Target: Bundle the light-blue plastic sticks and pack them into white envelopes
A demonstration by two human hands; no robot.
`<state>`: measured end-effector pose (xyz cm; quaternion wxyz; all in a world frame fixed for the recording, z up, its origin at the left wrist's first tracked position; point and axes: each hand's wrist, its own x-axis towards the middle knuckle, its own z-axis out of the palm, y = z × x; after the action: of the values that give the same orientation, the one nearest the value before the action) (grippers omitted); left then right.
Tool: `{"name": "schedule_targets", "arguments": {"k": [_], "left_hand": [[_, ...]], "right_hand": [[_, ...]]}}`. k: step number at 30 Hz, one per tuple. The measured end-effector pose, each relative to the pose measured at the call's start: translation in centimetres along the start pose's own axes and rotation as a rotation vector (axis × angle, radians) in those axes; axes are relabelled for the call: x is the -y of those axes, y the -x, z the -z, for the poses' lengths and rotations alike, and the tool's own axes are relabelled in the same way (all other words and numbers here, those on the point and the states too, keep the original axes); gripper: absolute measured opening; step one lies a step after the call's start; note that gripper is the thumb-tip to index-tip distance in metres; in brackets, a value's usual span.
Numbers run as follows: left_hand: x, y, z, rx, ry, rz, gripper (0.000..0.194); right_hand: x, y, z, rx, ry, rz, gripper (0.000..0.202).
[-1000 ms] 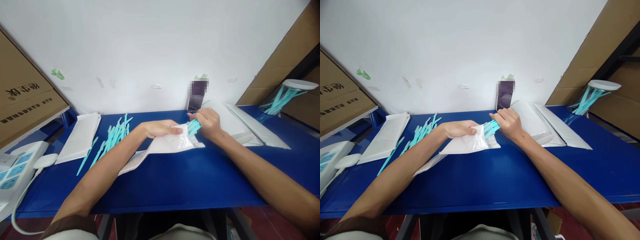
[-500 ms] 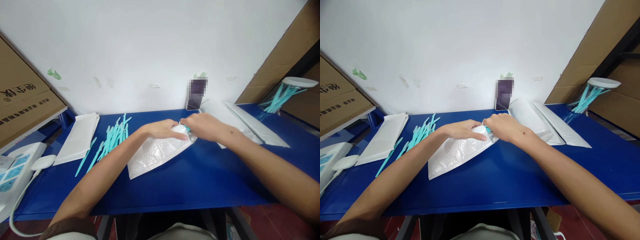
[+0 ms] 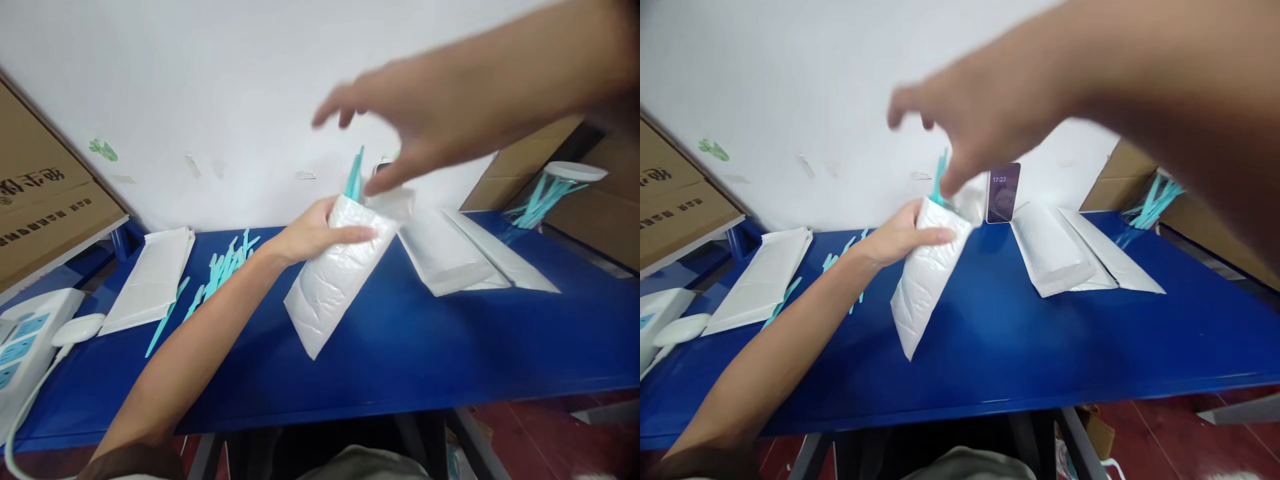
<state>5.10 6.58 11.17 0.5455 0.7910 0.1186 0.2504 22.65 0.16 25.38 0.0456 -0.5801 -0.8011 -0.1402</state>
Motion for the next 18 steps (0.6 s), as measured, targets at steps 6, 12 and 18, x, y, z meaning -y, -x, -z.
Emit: {"name": "schedule_targets", "arguments": {"k": [6, 12, 18], "left_hand": [[-0.9, -0.1, 0.1, -0.284, -0.067, -0.204, 0.062], [-0.7, 0.2, -0.9, -0.295, -0.117, -0.226, 0.072], [-3.5, 2.2, 2.9, -0.304, -0.174, -0.073, 0.066]], "right_hand": [[-1.5, 1.1, 2.6, -0.085, -0.153, -0.053, 0.067], [-0.6, 2.4, -1.8, 0.162, -0.289, -0.053, 0.06], [-5.6, 5.4, 0.4, -0.104, -0.214, -0.334, 0.033]]}}
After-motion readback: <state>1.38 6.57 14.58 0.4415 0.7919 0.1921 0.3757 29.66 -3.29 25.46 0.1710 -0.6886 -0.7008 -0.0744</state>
